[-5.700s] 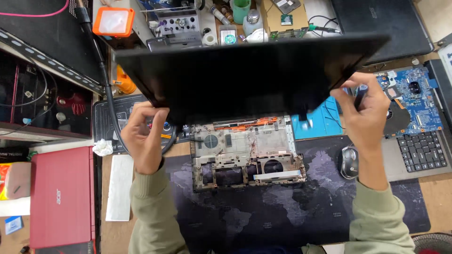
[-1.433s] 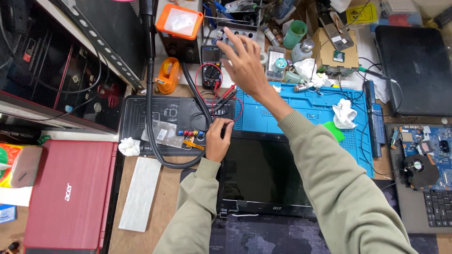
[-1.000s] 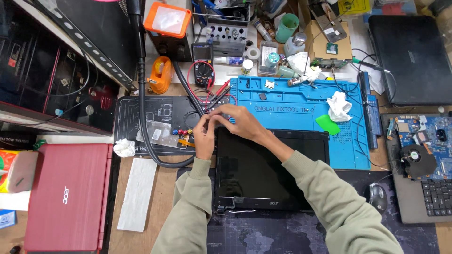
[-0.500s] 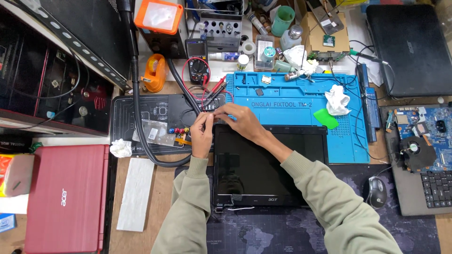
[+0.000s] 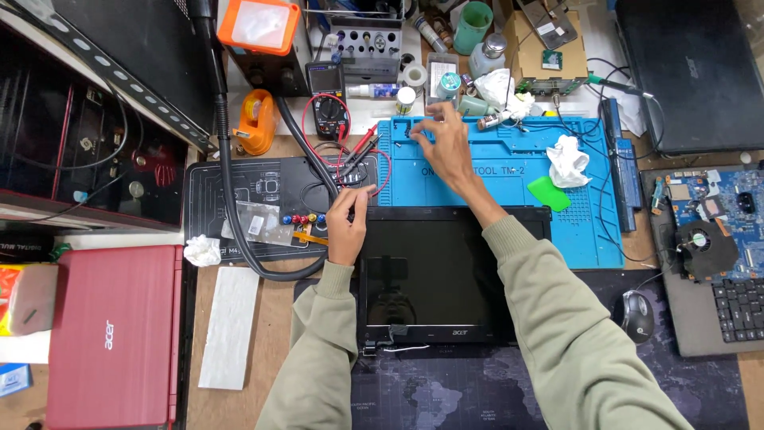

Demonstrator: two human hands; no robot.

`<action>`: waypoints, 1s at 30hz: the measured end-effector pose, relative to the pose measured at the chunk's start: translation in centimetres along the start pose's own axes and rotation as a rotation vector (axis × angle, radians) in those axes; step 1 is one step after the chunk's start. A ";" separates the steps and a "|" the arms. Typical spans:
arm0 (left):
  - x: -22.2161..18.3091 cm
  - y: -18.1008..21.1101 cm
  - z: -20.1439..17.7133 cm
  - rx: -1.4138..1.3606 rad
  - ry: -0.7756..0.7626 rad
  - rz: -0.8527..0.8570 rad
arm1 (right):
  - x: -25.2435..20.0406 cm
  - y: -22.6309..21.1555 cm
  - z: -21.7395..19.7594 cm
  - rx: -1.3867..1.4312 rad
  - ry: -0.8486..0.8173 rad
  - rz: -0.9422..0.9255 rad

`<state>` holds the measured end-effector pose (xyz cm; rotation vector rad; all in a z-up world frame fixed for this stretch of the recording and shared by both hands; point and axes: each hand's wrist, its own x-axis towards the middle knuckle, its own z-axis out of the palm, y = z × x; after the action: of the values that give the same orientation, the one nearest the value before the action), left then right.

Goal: Disassembling a laptop screen by removing the bezel and unscrewing the display panel

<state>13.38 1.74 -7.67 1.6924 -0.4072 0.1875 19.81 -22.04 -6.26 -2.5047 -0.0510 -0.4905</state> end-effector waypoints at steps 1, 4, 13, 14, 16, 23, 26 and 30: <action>-0.1 -0.2 0.0 0.001 0.001 0.003 | -0.1 -0.1 -0.2 0.001 0.003 -0.002; -0.2 -0.7 0.2 0.044 -0.010 0.016 | -0.9 -0.2 -1.3 -0.019 -0.021 -0.001; -0.2 -1.1 0.5 0.222 -0.004 0.118 | -12.2 1.8 -9.2 -0.086 -0.165 0.122; -0.2 -1.3 0.6 0.231 -0.008 0.115 | -13.8 2.1 -9.8 -0.111 -0.150 0.180; -0.6 -1.2 0.4 0.244 -0.023 0.107 | -16.4 2.1 -11.0 -0.129 -0.134 0.250; -3.3 -0.2 -0.3 0.235 -0.127 0.093 | -20.2 0.7 -14.7 0.052 -0.104 0.326; -5.2 1.6 -0.9 0.248 -0.121 0.002 | -20.9 0.2 -16.7 0.082 -0.064 0.365; -8.6 2.9 -2.4 0.280 -0.084 -0.222 | -23.7 0.3 -17.7 0.082 -0.006 0.524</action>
<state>4.61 5.14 -7.62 2.0114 -0.2607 0.0090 -8.13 -30.42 -1.35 -2.3134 0.5557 -0.2536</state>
